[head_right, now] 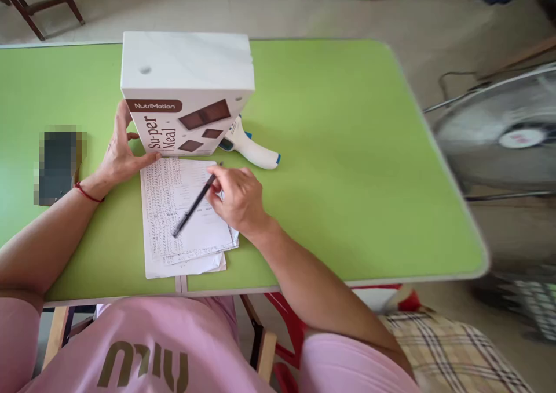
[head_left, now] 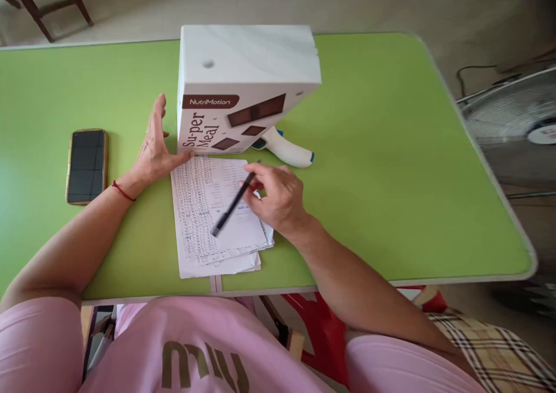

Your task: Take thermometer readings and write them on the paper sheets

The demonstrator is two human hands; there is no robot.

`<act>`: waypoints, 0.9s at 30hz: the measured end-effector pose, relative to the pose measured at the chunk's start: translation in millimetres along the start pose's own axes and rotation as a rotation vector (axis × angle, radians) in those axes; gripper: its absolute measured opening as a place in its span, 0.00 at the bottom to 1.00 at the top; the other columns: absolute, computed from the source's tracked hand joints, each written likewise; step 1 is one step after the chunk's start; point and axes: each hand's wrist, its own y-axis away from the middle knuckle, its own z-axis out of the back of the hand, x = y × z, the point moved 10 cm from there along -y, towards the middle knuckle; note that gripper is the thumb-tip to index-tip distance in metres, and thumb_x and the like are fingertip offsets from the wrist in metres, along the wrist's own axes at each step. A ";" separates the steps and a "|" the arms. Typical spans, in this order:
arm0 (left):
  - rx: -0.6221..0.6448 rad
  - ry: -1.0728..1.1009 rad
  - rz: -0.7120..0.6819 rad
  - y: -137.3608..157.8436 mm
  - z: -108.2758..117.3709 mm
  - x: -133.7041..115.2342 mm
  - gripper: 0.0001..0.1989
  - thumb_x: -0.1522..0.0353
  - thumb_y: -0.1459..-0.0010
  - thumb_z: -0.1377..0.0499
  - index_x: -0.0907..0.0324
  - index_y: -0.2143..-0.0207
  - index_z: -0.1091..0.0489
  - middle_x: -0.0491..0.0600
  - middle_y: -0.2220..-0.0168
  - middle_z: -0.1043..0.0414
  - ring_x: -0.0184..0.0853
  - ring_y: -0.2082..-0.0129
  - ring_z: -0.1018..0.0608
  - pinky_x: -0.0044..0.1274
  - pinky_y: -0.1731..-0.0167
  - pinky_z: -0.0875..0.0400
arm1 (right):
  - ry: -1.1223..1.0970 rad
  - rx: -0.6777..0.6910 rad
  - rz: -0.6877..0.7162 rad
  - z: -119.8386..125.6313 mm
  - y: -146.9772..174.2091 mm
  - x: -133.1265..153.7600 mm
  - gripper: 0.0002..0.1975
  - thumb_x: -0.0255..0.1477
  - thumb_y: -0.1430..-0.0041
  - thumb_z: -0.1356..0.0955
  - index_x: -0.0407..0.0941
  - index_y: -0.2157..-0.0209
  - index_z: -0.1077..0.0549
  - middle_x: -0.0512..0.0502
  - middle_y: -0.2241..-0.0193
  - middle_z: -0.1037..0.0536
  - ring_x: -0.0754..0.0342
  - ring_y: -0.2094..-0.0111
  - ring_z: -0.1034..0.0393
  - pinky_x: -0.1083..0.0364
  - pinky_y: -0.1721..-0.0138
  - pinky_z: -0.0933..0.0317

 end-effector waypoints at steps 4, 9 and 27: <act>0.042 0.084 -0.050 -6.7 -8.4 1.6 0.53 0.42 0.43 0.35 0.53 0.30 0.61 0.63 0.31 0.50 0.59 0.32 0.42 0.49 0.39 0.36 | 0.000 0.176 0.048 -16.5 3.9 10.5 0.11 0.24 0.38 0.36 0.44 0.57 0.25 0.54 0.82 0.26 0.57 0.81 0.34 0.54 0.71 0.37; -0.033 0.233 0.019 -5.7 1.2 -1.0 0.45 0.44 0.42 0.36 0.54 0.34 0.52 0.62 0.39 0.38 0.53 0.41 0.29 0.39 0.49 0.24 | 0.083 0.051 -0.280 -6.3 -7.4 -65.1 0.20 0.32 0.41 0.32 0.42 0.47 0.29 0.36 0.59 0.21 0.41 0.54 0.27 0.39 0.52 0.33; 0.022 0.102 0.114 4.5 3.8 -43.7 0.30 0.45 0.34 0.45 0.58 0.42 0.40 0.61 0.45 0.30 0.51 0.48 0.25 0.44 0.49 0.27 | -1.254 0.112 -0.620 -14.3 1.4 6.4 0.19 0.47 0.46 0.31 0.50 0.59 0.31 0.53 0.77 0.33 0.55 0.77 0.35 0.52 0.75 0.33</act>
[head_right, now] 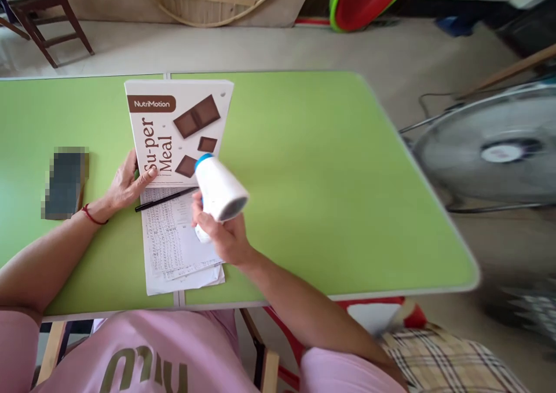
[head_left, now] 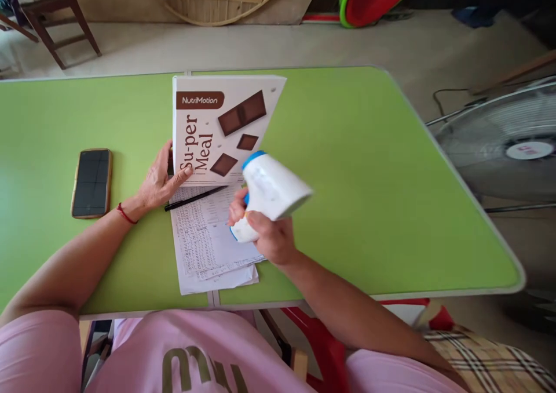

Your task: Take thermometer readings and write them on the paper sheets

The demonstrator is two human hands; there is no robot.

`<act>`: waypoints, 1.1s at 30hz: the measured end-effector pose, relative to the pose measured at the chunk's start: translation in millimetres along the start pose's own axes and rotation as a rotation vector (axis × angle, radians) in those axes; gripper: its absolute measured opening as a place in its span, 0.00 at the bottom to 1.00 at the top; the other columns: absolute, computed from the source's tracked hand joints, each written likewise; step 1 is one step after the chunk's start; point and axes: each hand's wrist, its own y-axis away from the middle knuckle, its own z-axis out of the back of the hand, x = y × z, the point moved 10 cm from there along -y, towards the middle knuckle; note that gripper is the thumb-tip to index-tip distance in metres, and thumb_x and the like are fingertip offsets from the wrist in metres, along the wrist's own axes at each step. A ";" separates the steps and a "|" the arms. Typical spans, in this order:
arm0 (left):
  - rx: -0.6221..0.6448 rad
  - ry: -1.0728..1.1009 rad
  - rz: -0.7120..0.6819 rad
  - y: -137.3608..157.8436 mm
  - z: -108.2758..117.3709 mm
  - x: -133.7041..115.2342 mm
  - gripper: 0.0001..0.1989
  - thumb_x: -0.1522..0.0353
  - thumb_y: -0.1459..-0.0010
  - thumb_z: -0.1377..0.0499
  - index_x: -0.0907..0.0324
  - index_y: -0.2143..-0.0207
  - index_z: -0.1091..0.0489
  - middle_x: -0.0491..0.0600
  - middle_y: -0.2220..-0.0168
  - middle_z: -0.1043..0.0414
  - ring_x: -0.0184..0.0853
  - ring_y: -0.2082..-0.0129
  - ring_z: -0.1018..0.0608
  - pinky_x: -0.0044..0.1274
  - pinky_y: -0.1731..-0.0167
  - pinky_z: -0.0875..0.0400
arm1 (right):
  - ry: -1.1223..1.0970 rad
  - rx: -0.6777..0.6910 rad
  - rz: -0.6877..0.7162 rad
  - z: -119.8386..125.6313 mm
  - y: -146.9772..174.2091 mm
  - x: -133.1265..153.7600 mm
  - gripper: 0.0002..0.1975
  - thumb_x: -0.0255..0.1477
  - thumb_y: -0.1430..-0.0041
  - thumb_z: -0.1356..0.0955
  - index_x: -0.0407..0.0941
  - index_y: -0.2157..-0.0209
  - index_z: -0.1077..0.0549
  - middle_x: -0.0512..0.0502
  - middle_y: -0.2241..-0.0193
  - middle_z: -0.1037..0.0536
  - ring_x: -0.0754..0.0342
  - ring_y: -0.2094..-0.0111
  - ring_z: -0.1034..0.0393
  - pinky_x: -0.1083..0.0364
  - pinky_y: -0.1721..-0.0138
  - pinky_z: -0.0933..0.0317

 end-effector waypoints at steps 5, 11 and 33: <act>0.040 -0.037 -0.051 -4.5 0.1 -4.2 0.26 0.47 0.32 0.46 0.58 0.46 0.36 0.62 0.40 0.34 0.52 0.41 0.30 0.43 0.41 0.33 | -0.009 0.028 -0.198 -8.0 1.2 -28.6 0.19 0.46 0.45 0.31 0.47 0.58 0.28 0.52 0.76 0.30 0.55 0.76 0.33 0.51 0.73 0.31; 0.066 -0.024 -0.036 -7.7 -1.5 -2.1 0.28 0.47 0.34 0.44 0.59 0.44 0.36 0.62 0.43 0.32 0.51 0.45 0.27 0.42 0.45 0.31 | 0.016 0.047 -0.227 -9.2 -3.6 -36.2 0.18 0.46 0.47 0.27 0.46 0.66 0.29 0.51 0.74 0.27 0.55 0.74 0.29 0.52 0.71 0.30; 0.083 -0.029 -0.073 -11.5 -1.7 -7.6 0.27 0.50 0.33 0.43 0.57 0.41 0.37 0.60 0.42 0.32 0.51 0.44 0.27 0.43 0.44 0.31 | -0.035 -0.014 -0.288 -4.6 -8.8 -43.0 0.23 0.49 0.56 0.22 0.46 0.72 0.28 0.52 0.77 0.26 0.56 0.76 0.29 0.51 0.73 0.25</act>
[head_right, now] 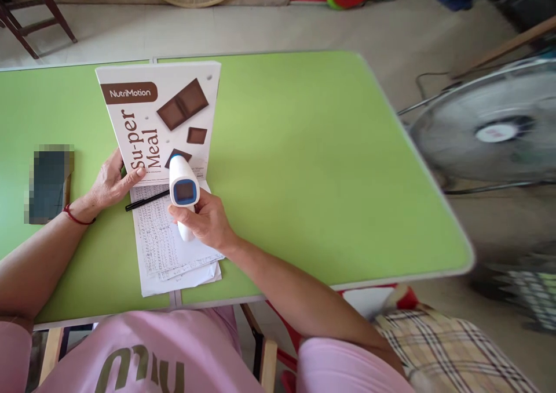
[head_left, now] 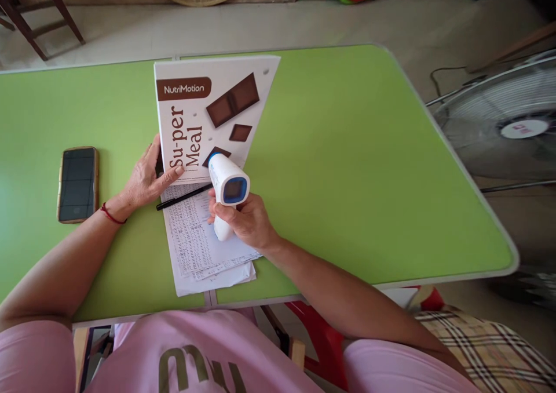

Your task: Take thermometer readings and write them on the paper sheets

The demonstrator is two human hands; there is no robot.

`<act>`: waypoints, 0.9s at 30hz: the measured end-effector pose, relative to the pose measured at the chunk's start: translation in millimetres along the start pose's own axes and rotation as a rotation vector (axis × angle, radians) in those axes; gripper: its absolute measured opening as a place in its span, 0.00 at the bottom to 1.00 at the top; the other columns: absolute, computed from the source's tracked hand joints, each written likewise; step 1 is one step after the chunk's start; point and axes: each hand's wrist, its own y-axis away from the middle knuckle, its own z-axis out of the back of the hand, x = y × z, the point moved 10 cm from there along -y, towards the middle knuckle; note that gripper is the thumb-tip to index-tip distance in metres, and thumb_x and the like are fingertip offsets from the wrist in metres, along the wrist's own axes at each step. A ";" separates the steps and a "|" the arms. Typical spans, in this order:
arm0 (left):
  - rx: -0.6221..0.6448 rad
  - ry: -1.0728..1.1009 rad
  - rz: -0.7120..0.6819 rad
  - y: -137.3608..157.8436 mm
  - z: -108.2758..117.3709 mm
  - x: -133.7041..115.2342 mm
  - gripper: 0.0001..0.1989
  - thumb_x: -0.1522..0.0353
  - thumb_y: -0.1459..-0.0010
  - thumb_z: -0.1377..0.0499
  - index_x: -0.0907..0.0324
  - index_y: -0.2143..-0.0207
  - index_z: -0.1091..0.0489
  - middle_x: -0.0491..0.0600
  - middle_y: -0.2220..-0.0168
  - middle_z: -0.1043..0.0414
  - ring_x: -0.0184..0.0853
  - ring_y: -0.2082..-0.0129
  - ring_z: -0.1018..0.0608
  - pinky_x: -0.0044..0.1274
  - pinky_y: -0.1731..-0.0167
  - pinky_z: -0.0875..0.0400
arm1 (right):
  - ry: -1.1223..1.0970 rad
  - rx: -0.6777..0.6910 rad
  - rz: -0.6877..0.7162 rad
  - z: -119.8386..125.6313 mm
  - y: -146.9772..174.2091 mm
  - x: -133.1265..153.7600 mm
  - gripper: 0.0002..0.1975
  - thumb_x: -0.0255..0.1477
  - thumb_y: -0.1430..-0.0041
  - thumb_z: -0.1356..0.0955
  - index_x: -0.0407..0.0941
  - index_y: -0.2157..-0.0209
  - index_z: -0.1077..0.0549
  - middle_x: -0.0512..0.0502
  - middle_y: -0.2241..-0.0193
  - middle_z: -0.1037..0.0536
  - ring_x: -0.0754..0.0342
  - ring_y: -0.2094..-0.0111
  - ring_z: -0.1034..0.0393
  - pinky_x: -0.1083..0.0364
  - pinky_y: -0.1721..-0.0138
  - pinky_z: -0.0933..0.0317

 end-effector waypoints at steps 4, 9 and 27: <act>-0.007 0.016 0.005 -0.2 0.6 1.0 0.27 0.49 0.33 0.43 0.57 0.42 0.36 0.59 0.43 0.31 0.51 0.46 0.26 0.42 0.47 0.28 | -0.018 0.025 0.003 -2.1 0.0 -1.0 0.22 0.48 0.55 0.23 0.46 0.71 0.29 0.52 0.76 0.26 0.56 0.75 0.29 0.51 0.73 0.25; -0.023 -0.120 0.010 -1.0 4.8 3.6 0.32 0.42 0.36 0.45 0.57 0.42 0.35 0.56 0.47 0.27 0.52 0.52 0.24 0.46 0.52 0.29 | -0.054 0.065 -0.019 -6.5 -0.3 -3.6 0.23 0.47 0.56 0.22 0.46 0.69 0.29 0.52 0.75 0.25 0.56 0.75 0.27 0.51 0.72 0.25; -0.166 0.350 0.205 6.1 4.6 43.1 0.30 0.49 0.43 0.32 0.58 0.48 0.31 0.56 0.51 0.25 0.45 0.58 0.20 0.30 0.66 0.22 | -0.026 0.013 0.049 1.6 8.6 15.3 0.23 0.46 0.56 0.22 0.46 0.69 0.30 0.54 0.76 0.26 0.57 0.77 0.29 0.54 0.76 0.27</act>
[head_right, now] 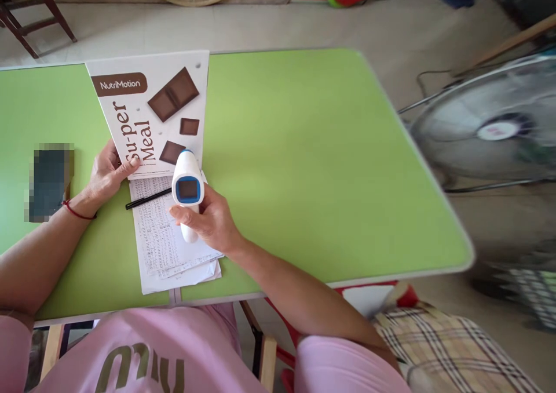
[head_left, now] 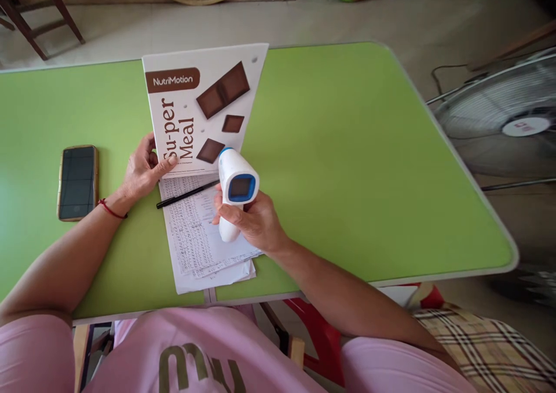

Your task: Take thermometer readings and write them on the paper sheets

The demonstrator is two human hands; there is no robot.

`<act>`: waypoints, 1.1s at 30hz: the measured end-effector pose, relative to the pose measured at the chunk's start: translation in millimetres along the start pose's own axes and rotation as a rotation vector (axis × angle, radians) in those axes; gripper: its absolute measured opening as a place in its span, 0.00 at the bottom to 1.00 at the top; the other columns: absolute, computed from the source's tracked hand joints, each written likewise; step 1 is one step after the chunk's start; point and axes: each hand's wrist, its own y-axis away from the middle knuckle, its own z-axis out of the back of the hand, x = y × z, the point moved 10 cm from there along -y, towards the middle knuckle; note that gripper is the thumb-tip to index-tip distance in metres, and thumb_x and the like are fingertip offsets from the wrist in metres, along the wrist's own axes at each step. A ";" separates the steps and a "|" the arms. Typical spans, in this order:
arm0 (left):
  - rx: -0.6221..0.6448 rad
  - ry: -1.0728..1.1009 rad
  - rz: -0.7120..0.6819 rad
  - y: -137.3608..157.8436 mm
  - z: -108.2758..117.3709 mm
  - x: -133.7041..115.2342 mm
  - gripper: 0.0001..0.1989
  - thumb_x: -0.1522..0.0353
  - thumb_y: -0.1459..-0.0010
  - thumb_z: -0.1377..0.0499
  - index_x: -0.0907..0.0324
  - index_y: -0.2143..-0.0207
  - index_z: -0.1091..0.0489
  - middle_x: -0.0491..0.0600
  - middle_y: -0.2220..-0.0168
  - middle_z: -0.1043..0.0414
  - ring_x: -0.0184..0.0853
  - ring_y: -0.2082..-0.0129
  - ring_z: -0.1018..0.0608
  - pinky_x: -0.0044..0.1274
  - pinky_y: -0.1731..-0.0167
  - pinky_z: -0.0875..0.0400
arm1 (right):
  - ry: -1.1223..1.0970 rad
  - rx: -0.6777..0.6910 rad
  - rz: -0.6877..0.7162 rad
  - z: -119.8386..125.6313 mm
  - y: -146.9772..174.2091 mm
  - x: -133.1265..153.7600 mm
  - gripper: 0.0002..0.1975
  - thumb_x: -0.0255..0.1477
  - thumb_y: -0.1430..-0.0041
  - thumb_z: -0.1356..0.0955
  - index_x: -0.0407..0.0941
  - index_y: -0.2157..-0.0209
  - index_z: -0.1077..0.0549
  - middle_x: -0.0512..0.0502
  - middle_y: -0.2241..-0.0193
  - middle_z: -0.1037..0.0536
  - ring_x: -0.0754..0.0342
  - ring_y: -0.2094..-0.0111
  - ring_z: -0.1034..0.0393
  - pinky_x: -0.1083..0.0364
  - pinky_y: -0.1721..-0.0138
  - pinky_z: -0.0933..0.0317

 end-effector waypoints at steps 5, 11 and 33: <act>-0.050 0.021 -0.085 -3.4 13.5 -0.3 0.32 0.49 0.43 0.32 0.58 0.45 0.34 0.57 0.48 0.26 0.48 0.52 0.21 0.33 0.58 0.22 | 0.162 -0.062 0.190 15.4 3.6 27.0 0.19 0.45 0.52 0.23 0.47 0.73 0.28 0.53 0.78 0.27 0.56 0.78 0.31 0.54 0.78 0.34; -0.013 -0.046 -0.204 -6.9 15.8 -3.7 0.34 0.49 0.43 0.32 0.56 0.43 0.37 0.57 0.47 0.28 0.48 0.50 0.22 0.35 0.53 0.23 | 0.781 -0.299 0.317 75.1 -10.3 48.0 0.20 0.45 0.52 0.24 0.47 0.62 0.22 0.47 0.69 0.22 0.51 0.71 0.30 0.51 0.72 0.34; 0.190 -0.320 -0.234 -8.7 -7.0 3.6 0.43 0.40 0.45 0.36 0.54 0.37 0.43 0.61 0.41 0.36 0.50 0.54 0.24 0.36 0.61 0.23 | 1.482 0.082 0.796 -24.8 -2.1 23.3 0.08 0.24 0.33 0.35 0.42 0.58 0.23 0.42 0.67 0.24 0.48 0.63 0.32 0.48 0.62 0.38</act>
